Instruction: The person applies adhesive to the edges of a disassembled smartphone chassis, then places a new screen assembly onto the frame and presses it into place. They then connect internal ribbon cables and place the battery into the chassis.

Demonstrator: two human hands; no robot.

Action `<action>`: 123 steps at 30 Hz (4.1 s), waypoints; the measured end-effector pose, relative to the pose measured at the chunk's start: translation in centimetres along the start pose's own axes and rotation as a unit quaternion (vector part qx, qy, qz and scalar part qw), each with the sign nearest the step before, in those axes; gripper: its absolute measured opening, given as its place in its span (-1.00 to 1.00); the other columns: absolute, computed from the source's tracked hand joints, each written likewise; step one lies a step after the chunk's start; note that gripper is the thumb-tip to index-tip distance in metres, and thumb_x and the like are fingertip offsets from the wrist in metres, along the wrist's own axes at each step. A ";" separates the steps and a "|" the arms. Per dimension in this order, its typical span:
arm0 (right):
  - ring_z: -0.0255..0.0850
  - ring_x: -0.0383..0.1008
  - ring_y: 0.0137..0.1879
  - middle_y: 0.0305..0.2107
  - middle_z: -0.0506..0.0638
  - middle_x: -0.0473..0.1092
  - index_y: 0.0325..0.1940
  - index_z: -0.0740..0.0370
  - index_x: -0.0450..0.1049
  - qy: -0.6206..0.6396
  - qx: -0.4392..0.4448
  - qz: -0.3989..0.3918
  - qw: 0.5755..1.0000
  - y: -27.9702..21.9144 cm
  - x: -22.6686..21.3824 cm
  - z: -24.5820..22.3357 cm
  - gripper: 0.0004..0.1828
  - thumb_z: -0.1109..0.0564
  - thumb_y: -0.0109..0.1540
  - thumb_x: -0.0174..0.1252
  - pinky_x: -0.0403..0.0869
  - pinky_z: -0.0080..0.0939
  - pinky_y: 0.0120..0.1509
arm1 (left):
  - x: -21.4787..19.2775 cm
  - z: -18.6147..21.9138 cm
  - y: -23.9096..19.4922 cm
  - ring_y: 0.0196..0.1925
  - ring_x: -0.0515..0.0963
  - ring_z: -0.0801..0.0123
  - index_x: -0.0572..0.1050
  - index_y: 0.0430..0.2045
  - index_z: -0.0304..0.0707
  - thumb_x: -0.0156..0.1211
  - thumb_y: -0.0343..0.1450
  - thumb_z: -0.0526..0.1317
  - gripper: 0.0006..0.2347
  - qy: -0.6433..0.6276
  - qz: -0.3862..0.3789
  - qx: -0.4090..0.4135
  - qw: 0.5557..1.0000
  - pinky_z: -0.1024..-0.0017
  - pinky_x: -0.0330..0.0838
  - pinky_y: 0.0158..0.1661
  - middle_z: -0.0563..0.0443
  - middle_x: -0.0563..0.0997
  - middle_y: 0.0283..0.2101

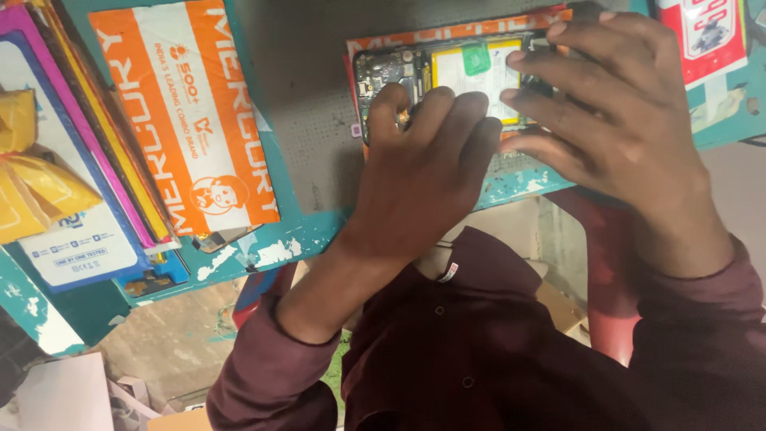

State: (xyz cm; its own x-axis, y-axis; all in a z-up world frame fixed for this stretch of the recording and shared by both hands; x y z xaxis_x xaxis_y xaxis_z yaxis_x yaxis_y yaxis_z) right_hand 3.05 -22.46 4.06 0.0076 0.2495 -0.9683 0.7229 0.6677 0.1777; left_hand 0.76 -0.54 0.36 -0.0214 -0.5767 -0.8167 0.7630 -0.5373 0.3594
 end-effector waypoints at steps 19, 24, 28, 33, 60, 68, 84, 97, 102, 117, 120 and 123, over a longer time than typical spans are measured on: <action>-0.18 0.47 0.24 0.00 -0.16 0.56 -0.14 0.01 0.73 -0.014 -0.046 0.018 0.999 -0.2 -1.5 1.2 -0.70 0.24 0.05 0.42 0.35 -0.09 0.29 | 1.7 1.8 0.3 0.02 0.44 0.22 0.46 -0.16 -0.20 0.19 0.46 -0.37 -0.87 -0.006 0.075 -0.096 0.992 0.19 0.22 0.13 0.04 0.45 0.06; -0.20 0.55 0.10 -0.06 -0.12 0.57 -0.08 0.10 0.69 -0.018 -0.064 0.034 0.997 -1.1 -0.5 1.6 -0.73 0.25 0.14 0.35 0.43 -0.16 0.09 | 2.4 1.7 -1.2 0.15 0.46 0.11 0.47 -0.11 -0.24 0.20 0.47 -0.37 -0.85 -0.002 0.082 -0.089 0.993 0.11 0.26 0.14 -0.03 0.45 0.08; -0.03 0.54 0.13 0.00 0.04 0.53 0.04 0.25 0.57 0.019 -0.094 0.073 0.993 0.7 -0.9 0.7 -0.56 0.29 0.06 0.25 0.48 0.01 0.14 | 1.6 1.6 0.0 0.10 0.50 0.13 0.53 -0.16 -0.17 0.18 0.37 -0.36 -0.81 -0.028 0.068 -0.095 0.993 0.03 0.23 0.08 0.00 0.51 0.09; -0.03 0.52 0.15 0.02 0.05 0.52 0.03 0.27 0.53 0.017 -0.067 0.085 0.994 -0.5 -0.4 0.0 -0.53 0.31 0.01 0.22 0.46 -0.01 0.09 | 1.6 2.3 -0.1 0.13 0.47 0.18 0.50 -0.21 -0.10 0.18 0.45 -0.29 -0.91 -0.073 0.106 -0.123 0.984 0.08 0.19 0.15 0.07 0.50 0.03; -0.07 0.54 0.18 0.03 0.06 0.54 0.09 0.20 0.57 -0.008 -0.065 0.118 0.991 2.0 -2.3 -1.0 -0.60 0.29 0.15 0.19 0.47 -0.01 0.13 | 1.9 1.9 -0.4 0.11 0.51 0.13 0.60 -0.07 -0.14 0.19 0.39 -0.35 -0.76 0.039 0.103 -0.037 0.993 0.04 0.25 0.07 -0.03 0.53 0.16; -0.17 0.53 0.22 0.05 -0.07 0.55 0.02 0.17 0.63 0.013 -0.049 0.092 0.994 -0.1 0.3 0.8 -0.77 0.24 0.29 0.23 0.43 -0.12 0.21 | 1.4 2.0 -0.9 0.15 0.46 0.21 0.60 -0.03 -0.06 0.24 0.43 -0.34 -0.76 0.041 0.060 -0.074 0.995 0.07 0.23 0.20 0.07 0.50 0.15; -0.14 0.52 0.09 -0.12 -0.08 0.55 -0.11 0.13 0.68 -0.005 -0.050 0.046 0.998 1.6 0.2 0.6 -0.61 -0.15 0.13 0.36 0.32 -0.01 0.23 | -3.1 -2.3 -2.4 0.26 0.41 0.20 0.52 0.08 -0.13 0.47 0.36 0.04 -0.53 0.071 0.028 -0.120 0.990 0.01 0.12 0.20 0.15 0.47 0.23; -0.13 0.49 0.09 -0.09 -0.04 0.55 0.00 0.22 0.65 -0.001 -0.080 -0.012 0.997 3.9 0.9 -0.2 -0.45 -0.17 0.08 0.45 0.34 0.00 0.20 | -3.4 -5.2 -3.6 0.36 0.39 0.12 0.27 0.38 -0.36 0.34 0.43 0.09 -0.31 -0.056 -0.028 -0.165 0.984 -0.03 0.06 0.31 -0.06 0.36 0.41; -0.17 0.49 0.05 -0.15 -0.08 0.54 -0.05 0.21 0.65 -0.016 -0.091 -0.006 0.996 4.2 1.2 -0.5 -0.49 -0.17 0.10 0.49 0.35 0.02 0.20 | -2.9 -5.6 -3.6 0.35 0.38 0.16 0.29 0.35 -0.35 0.36 0.40 0.11 -0.30 -0.031 -0.013 -0.145 0.989 -0.02 0.04 0.33 -0.04 0.37 0.41; -0.08 0.49 -0.04 -0.16 0.01 0.56 -0.17 0.28 0.68 0.037 0.026 0.037 0.998 4.1 0.5 -0.2 -0.70 0.09 0.10 0.51 0.39 -0.06 0.07 | -2.6 -5.8 -4.3 0.36 0.34 0.16 0.33 0.34 -0.37 0.23 0.54 0.10 -0.41 -0.012 0.011 -0.101 0.995 -0.01 0.09 0.36 -0.04 0.34 0.43; -0.10 0.42 -0.03 -0.05 0.00 0.52 -0.14 0.19 0.68 0.028 0.021 0.021 0.999 4.5 0.2 -0.1 -0.75 0.13 0.15 0.54 0.34 -0.11 0.06 | -2.7 -5.8 -4.4 0.34 0.34 0.16 0.33 0.33 -0.36 0.24 0.54 0.09 -0.42 -0.008 0.005 -0.101 0.995 -0.02 0.08 0.35 -0.04 0.35 0.41; -0.13 0.40 0.12 0.07 -0.05 0.47 -0.06 0.13 0.65 0.008 -0.026 0.023 0.999 4.6 0.3 0.4 -0.80 0.18 0.26 0.50 0.33 -0.14 0.16 | -2.5 -5.7 -4.4 0.35 0.34 0.16 0.33 0.34 -0.35 0.25 0.55 0.08 -0.43 -0.017 0.007 -0.101 0.995 -0.02 0.08 0.35 -0.03 0.35 0.41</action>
State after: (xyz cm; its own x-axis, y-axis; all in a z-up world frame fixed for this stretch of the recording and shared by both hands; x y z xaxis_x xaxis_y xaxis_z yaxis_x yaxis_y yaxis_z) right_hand 6.59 -19.60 4.57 0.0284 0.2922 -0.9559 0.6852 0.6906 0.2315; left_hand 1.13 6.82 -1.78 -0.0294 -0.6058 -0.7951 0.8774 -0.3967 0.2698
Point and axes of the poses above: each hand's wrist, its own y-axis towards the middle knuckle, its own x-axis out of the palm, z = x × y, the point moved 1 cm from there along y, towards the middle knuckle
